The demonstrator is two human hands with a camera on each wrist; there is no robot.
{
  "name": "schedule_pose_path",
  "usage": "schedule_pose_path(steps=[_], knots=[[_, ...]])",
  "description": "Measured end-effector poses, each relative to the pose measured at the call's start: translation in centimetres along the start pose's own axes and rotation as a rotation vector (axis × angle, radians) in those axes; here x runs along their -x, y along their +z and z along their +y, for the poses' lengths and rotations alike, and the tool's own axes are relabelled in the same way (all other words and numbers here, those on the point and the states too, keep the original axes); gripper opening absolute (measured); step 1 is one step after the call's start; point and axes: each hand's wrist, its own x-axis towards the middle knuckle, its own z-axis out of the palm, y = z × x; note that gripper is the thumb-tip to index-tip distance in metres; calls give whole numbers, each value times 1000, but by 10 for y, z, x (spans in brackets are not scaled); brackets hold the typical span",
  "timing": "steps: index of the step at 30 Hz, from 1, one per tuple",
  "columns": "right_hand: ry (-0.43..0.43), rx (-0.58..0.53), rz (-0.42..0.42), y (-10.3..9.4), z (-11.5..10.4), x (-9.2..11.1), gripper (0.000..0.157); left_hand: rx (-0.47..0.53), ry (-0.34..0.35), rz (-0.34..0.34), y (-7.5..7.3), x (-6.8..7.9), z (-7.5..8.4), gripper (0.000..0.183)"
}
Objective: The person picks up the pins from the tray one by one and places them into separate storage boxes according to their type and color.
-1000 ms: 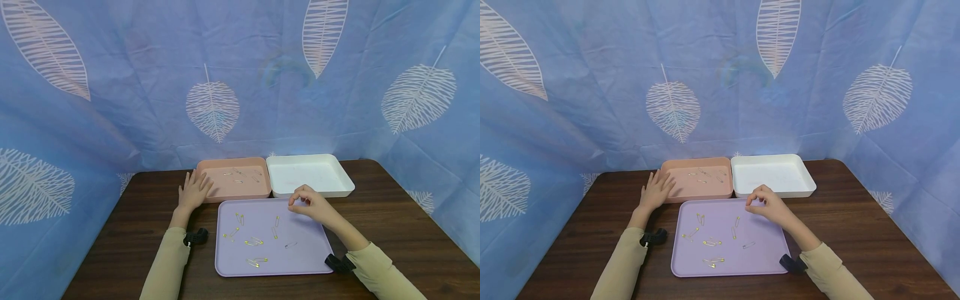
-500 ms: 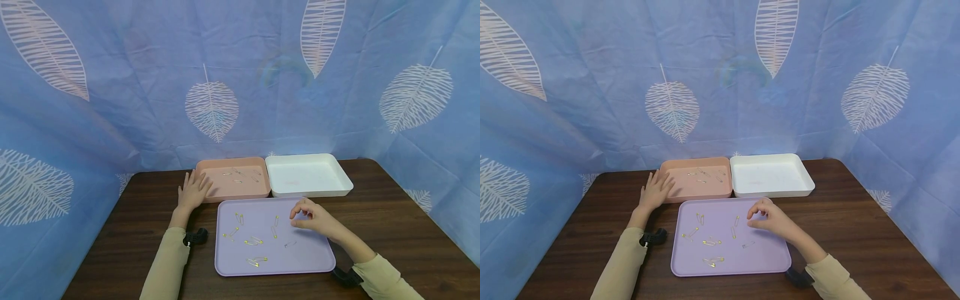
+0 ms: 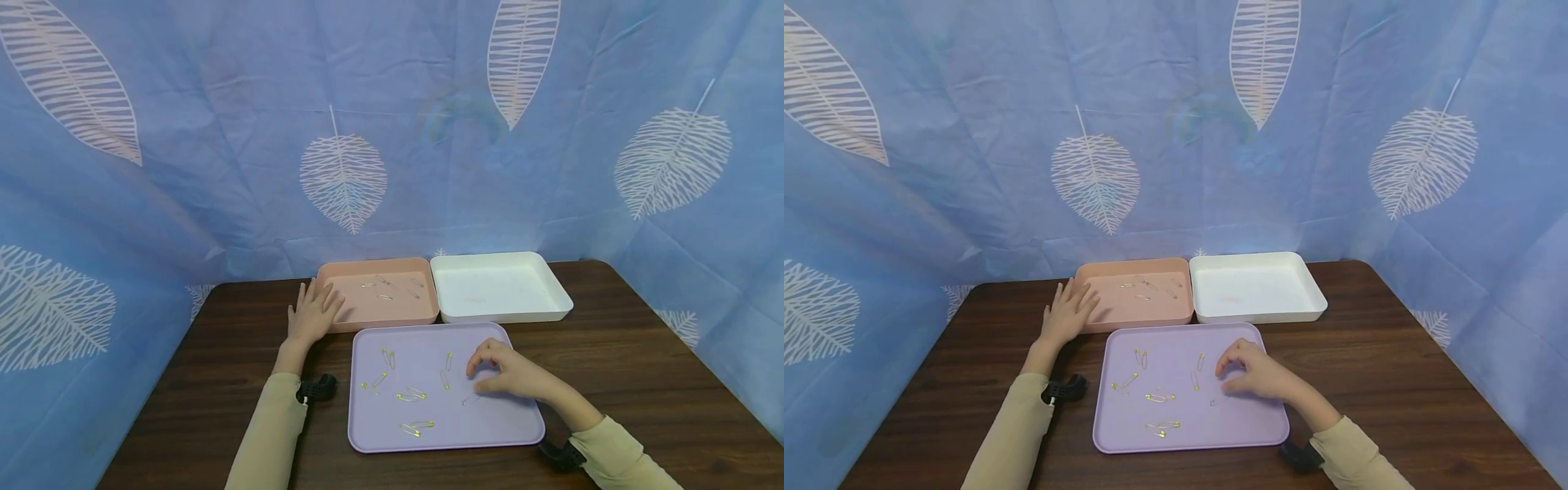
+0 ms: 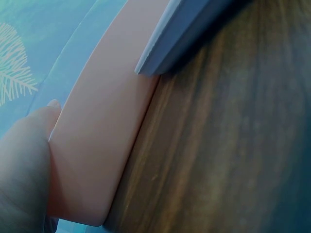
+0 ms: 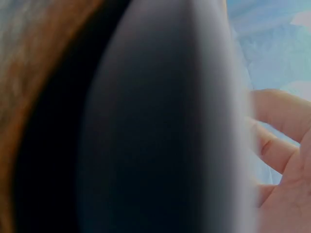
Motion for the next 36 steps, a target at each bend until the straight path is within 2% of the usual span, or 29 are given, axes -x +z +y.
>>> schedule_pose_path(steps=[13,22,36], knots=[[20,200,-43,4,-4,1,13,-7,5,11,-1,0,1,70],[11,233,-35,5,-7,2,17,10,14,10,-1,2,1,70],[-20,288,-70,5,-12,3,19,-6,10,3,-1,0,0,74]])
